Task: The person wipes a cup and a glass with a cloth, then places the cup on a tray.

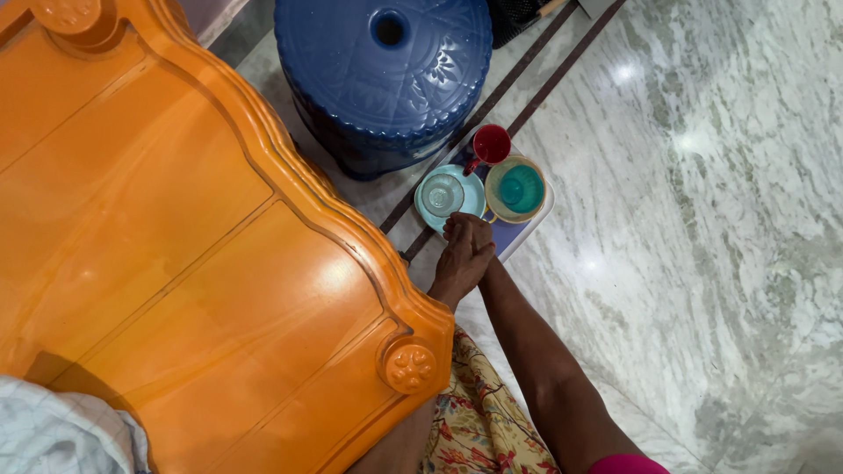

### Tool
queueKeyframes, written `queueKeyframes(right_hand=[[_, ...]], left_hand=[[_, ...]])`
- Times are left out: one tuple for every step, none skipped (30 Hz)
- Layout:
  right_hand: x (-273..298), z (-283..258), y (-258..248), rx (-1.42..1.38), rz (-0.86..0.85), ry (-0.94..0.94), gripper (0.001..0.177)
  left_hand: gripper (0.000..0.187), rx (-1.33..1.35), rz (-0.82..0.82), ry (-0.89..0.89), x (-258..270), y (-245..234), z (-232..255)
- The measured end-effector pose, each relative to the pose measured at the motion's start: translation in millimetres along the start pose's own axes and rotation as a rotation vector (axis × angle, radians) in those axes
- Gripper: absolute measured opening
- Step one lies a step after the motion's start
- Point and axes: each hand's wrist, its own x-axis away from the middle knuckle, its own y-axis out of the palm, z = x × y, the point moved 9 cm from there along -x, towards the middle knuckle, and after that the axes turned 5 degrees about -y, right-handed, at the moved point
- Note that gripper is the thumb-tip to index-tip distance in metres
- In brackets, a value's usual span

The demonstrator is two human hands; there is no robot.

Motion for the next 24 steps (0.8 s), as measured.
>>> queueKeyframes(right_hand=[[-1,1,1,-0.030,-0.004,-0.015,0.028],[-2,1,3,-0.059,-0.009,-0.029,0.026],[-3,2,4,-0.088,-0.013,-0.043,0.025],[-4,2,3,-0.041,-0.030,-0.053,0.027],[-7,1,1,0.007,-0.048,-0.063,0.028],[-8,0,1,0.053,-0.065,-0.073,0.030],[-9,0,4,0.045,-0.107,-0.097,0.031],[-8,0,6,0.037,-0.148,-0.122,0.032],[-8,-1,9,0.028,-0.190,-0.146,0.032],[-9,2,7,0.045,-0.145,-0.140,0.033],[-10,4,8,0.061,-0.100,-0.135,0.034],[-11,7,8,0.078,-0.055,-0.127,0.034],[-14,10,9,0.139,-0.028,-0.096,0.036],[-17,10,10,0.199,-0.004,-0.065,0.038],[-19,12,9,0.260,0.021,-0.035,0.040],[-17,2,12,0.514,-0.008,-0.166,0.042],[-11,-4,15,0.767,-0.037,-0.300,0.044],[-4,-9,22,1.020,-0.066,-0.437,0.047],[-3,3,19,0.791,-0.139,-0.331,0.049],[0,15,14,0.563,-0.205,-0.223,0.052],[2,26,14,0.334,-0.265,-0.112,0.056],[0,30,15,0.312,-0.259,-0.065,0.057],[-5,33,17,0.290,-0.253,-0.017,0.058],[-11,34,21,0.267,-0.246,0.029,0.060]], left_hand=[[0.068,-0.064,0.012,0.046,0,1,2],[0.065,-0.127,0.025,0.092,-1,2,5],[0.061,-0.191,0.037,0.138,0,4,7],[0.055,-0.260,0.045,0.182,0,5,9],[0.048,-0.330,0.052,0.226,1,7,12],[0.041,-0.400,0.060,0.271,2,7,15],[0.048,-0.291,0.062,0.201,1,3,10],[0.048,-0.188,0.072,0.138,-1,-1,6],[0.049,-0.108,0.081,0.082,-1,-5,2],[0.049,-0.100,0.081,0.068,0,-7,2],[0.050,-0.084,0.082,0.047,0,-9,2],[0.050,-0.076,0.082,0.031,1,-11,1],[0.050,-0.074,0.080,0.025,2,-14,1],[0.051,-0.074,0.082,0.023,7,-15,-2],[0.051,-0.072,0.084,0.018,5,-20,-2],[0.051,-0.073,0.086,0.012,4,-25,-2],[0.052,-0.072,0.090,0.011,5,-30,0],[0.052,-0.069,0.094,0.008,6,-33,0],[0.053,-0.066,0.098,0.013,6,-35,-1],[0.053,-0.065,0.101,0.007,6,-36,-3],[0.053,-0.064,0.105,0.006,7,-37,-5],[0.054,-0.059,0.109,0.005,8,-38,-6],[0.054,-0.060,0.112,0.003,8,-39,-8],[0.054,-0.056,0.114,0.002,9,-40,-10]])
